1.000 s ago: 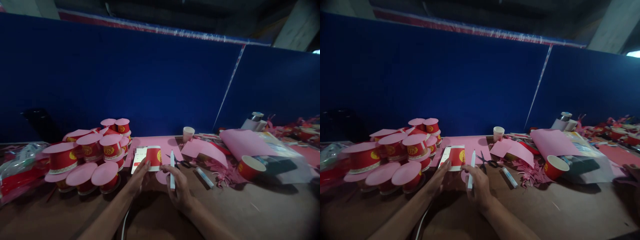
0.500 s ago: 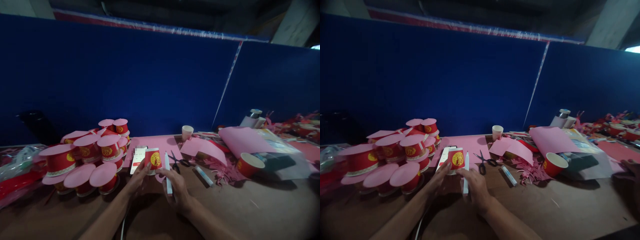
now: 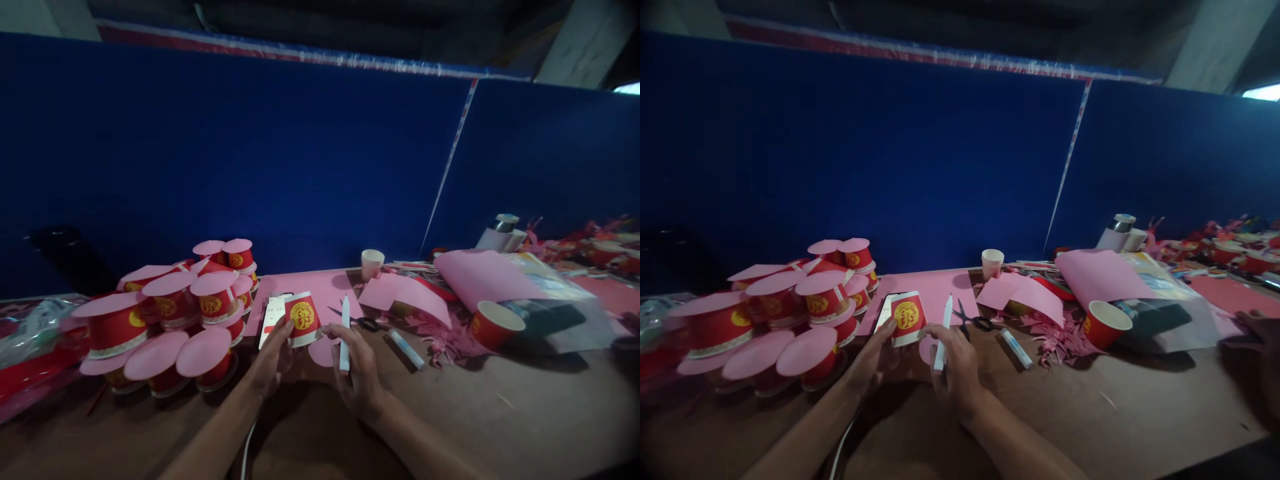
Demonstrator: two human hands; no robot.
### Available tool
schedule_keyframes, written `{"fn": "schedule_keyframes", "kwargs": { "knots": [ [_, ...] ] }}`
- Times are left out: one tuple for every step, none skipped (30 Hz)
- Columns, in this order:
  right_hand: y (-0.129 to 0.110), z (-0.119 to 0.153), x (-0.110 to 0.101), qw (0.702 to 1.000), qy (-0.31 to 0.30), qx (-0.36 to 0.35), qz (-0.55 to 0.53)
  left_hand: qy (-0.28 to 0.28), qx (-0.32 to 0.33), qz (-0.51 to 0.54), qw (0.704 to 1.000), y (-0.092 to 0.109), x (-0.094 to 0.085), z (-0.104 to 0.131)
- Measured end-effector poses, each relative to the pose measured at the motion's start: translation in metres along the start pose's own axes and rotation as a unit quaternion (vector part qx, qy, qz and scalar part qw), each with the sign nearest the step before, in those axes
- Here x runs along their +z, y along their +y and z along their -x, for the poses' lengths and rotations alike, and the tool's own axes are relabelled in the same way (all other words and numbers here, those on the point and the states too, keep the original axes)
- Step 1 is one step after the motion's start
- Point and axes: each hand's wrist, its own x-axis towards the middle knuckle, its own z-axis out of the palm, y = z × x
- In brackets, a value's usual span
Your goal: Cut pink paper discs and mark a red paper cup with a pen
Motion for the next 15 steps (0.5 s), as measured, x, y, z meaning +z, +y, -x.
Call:
{"fn": "schedule_keyframes", "kwargs": {
  "knots": [
    [0.0003,-0.0001,-0.0002,1.000,-0.001,0.002,0.006,0.011,-0.012,0.007,1.000,0.0007,-0.0004,0.0002],
    [0.0006,-0.0002,-0.0002,1.000,-0.007,-0.001,0.012,0.013,-0.026,0.014,0.999,0.0012,-0.0009,0.0007],
    [0.0008,-0.0002,-0.0001,1.000,-0.014,-0.008,0.018,0.007,-0.039,0.020,0.999,0.0013,-0.0015,0.0014],
    [0.0008,-0.0001,0.0000,0.999,-0.021,-0.019,0.024,-0.006,-0.050,0.025,0.998,0.0011,-0.0023,0.0022],
    [0.0006,-0.0001,0.0003,0.999,-0.028,-0.035,0.026,-0.020,-0.058,0.029,0.998,0.0006,-0.0032,0.0030],
    [0.0002,-0.0001,0.0007,0.998,-0.034,-0.052,0.025,-0.030,-0.060,0.028,0.997,-0.0001,-0.0042,0.0037],
    [-0.0003,-0.0002,0.0010,0.997,-0.038,-0.069,0.020,-0.032,-0.055,0.021,0.998,-0.0008,-0.0052,0.0041],
    [-0.0009,-0.0003,0.0013,0.996,-0.041,-0.083,0.013,-0.025,-0.043,0.008,0.999,-0.0014,-0.0061,0.0042],
    [-0.0016,-0.0005,0.0016,0.995,-0.044,-0.093,0.006,-0.014,-0.027,-0.007,1.000,-0.0016,-0.0069,0.0040],
    [-0.0022,-0.0007,0.0017,0.994,-0.048,-0.100,-0.002,-0.004,-0.010,-0.023,1.000,-0.0014,-0.0072,0.0036],
    [-0.0028,-0.0009,0.0017,0.994,-0.049,-0.102,-0.007,0.002,0.007,-0.035,0.999,-0.0008,-0.0071,0.0029],
    [-0.0033,-0.0011,0.0015,0.994,-0.046,-0.099,-0.011,0.004,0.021,-0.040,0.999,0.0001,-0.0065,0.0021],
    [-0.0036,-0.0013,0.0011,0.995,-0.039,-0.093,-0.012,0.004,0.031,-0.041,0.999,0.0010,-0.0054,0.0013],
    [-0.0037,-0.0015,0.0007,0.996,-0.032,-0.082,-0.010,0.002,0.037,-0.039,0.999,0.0019,-0.0041,0.0007],
    [-0.0035,-0.0015,0.0001,0.997,-0.026,-0.069,-0.008,0.001,0.039,-0.037,0.999,0.0026,-0.0025,0.0003]
  ]
}}
